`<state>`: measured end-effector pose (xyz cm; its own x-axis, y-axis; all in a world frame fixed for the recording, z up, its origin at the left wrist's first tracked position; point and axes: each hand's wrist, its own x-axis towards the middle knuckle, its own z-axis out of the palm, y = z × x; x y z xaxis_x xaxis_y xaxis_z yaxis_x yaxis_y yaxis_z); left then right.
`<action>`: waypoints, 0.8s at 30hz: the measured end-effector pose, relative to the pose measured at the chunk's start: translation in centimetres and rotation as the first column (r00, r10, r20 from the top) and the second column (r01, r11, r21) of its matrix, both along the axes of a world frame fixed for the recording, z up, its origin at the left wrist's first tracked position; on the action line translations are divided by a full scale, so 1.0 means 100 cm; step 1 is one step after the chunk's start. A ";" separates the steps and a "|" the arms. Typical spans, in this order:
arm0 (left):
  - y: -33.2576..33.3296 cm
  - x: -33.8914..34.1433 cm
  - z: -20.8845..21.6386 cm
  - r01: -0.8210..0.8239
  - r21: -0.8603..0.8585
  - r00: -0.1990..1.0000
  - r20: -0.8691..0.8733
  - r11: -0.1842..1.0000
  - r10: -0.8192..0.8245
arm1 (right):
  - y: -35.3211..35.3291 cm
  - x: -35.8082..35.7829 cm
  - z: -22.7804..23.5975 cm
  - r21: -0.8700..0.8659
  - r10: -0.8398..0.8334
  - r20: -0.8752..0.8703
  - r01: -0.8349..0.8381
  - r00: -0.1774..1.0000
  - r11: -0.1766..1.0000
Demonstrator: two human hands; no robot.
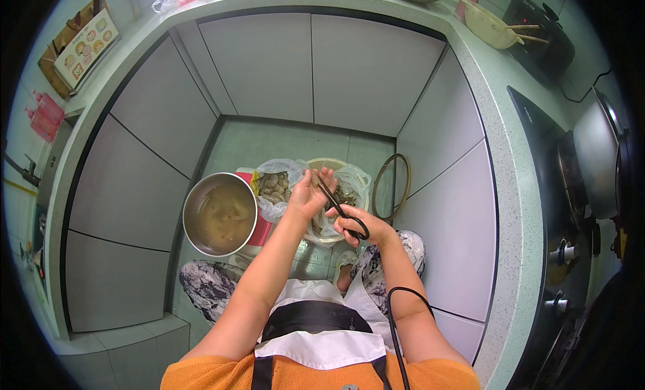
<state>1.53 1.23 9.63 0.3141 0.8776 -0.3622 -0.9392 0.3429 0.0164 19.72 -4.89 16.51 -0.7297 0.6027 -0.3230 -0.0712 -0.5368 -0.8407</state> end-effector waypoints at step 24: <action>0.000 0.004 -0.002 -0.050 0.145 0.973 -0.218 0.988 0.082 | -0.007 -0.018 0.001 0.132 -0.122 0.092 0.109 0.988 0.985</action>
